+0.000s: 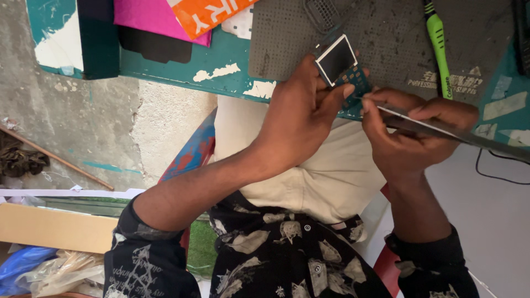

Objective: The person holds a small electronic circuit board with a display and keypad in their left hand and uses a metal tool in their right hand to scrape or clean the surface of the board. The person continues this repetitive scraping action on the same area for the duration of the clip.

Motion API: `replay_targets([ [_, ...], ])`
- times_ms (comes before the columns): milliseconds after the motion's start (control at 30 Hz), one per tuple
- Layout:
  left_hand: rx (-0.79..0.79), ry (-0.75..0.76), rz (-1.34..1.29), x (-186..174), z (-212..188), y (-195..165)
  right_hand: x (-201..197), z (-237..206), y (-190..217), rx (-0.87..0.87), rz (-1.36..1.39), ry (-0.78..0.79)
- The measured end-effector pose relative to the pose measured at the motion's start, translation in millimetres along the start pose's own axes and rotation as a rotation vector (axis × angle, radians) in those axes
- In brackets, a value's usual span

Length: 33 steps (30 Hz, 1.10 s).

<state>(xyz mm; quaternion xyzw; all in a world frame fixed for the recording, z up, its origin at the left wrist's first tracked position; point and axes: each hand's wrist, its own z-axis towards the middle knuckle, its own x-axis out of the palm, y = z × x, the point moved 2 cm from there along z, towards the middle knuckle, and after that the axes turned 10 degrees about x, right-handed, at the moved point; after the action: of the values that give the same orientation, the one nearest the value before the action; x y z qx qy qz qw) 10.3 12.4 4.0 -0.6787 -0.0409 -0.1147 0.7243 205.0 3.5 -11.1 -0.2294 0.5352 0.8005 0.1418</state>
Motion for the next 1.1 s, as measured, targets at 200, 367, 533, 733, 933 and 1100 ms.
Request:
replay_targets([
  [200,-0.015,-0.003,0.058,-0.6,-1.3,2.8,2.1,1.5,1.5,0.068,-0.037,-0.045],
  [367,-0.046,0.005,0.109,-1.3,-1.4,3.6,1.0,4.4,7.2,-0.019,-0.052,-0.014],
  [533,-0.031,-0.004,0.069,-0.7,-1.8,5.7,2.6,5.3,6.6,0.014,0.000,-0.026],
  [733,-0.019,0.001,0.064,-0.5,-1.1,6.4,1.5,3.3,5.2,0.010,-0.058,-0.036],
  [933,-0.049,0.003,0.082,-0.8,-1.1,4.2,4.0,5.7,7.1,0.000,-0.023,-0.032],
  [1100,0.003,0.000,0.065,-0.2,-0.7,3.5,2.5,6.1,9.4,0.019,-0.012,-0.022],
])
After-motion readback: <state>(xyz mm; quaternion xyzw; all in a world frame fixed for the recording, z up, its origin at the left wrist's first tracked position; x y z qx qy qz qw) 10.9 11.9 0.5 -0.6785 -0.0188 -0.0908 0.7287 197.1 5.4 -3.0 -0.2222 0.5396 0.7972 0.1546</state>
